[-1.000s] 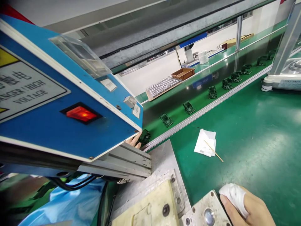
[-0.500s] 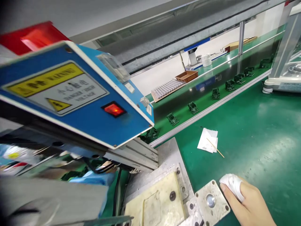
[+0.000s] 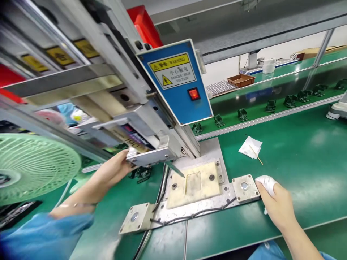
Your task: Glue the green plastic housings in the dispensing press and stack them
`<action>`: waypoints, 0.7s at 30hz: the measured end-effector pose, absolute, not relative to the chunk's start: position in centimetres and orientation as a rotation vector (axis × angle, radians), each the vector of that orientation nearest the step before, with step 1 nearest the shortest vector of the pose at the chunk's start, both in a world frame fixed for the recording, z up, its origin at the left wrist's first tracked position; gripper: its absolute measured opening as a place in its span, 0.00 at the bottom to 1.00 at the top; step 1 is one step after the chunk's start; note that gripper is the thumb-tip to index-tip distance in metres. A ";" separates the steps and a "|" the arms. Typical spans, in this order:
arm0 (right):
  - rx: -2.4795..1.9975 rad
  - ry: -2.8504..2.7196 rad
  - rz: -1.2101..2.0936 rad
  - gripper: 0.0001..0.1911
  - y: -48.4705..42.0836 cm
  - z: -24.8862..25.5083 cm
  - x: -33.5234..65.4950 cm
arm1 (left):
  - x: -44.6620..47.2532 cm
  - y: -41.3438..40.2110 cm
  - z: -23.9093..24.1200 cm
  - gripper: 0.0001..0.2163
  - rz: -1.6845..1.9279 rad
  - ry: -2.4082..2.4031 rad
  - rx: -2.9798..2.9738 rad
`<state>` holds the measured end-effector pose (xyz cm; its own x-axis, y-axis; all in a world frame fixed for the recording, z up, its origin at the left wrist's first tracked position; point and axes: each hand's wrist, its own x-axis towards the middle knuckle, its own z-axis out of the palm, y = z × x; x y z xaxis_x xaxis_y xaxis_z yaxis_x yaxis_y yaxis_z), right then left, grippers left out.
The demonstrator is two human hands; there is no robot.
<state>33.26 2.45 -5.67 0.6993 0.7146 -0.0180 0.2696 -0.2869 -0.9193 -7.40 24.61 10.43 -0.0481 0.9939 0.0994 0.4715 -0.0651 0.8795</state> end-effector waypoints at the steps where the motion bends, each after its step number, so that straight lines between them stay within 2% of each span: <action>1: -1.864 -0.768 0.536 0.21 2.5 -5.7 33.2 | -8.4 23.1 10.0 0.20 0.998 1.564 1.515; 6: -1.824 -0.774 0.483 0.23 2.6 -6.6 33.6 | -10.4 13.4 7.4 0.30 0.667 1.330 1.250; 10: -1.839 -0.775 0.438 0.25 2.7 -7.1 34.1 | -7.9 8.8 5.6 0.25 0.366 0.941 1.312; 16: -1.854 -0.755 0.455 0.27 2.7 -6.8 34.3 | -2.2 10.4 5.4 0.35 0.380 0.844 1.124; 21: -1.866 -0.742 0.440 0.27 2.7 -6.5 34.1 | 1.4 13.7 5.3 0.27 0.545 0.862 1.081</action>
<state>34.14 2.73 -6.51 0.7415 0.6700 0.0347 0.2911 -0.2748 -0.9164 1.40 13.73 5.29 0.5686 0.7517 -0.3340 0.0210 0.3926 0.9195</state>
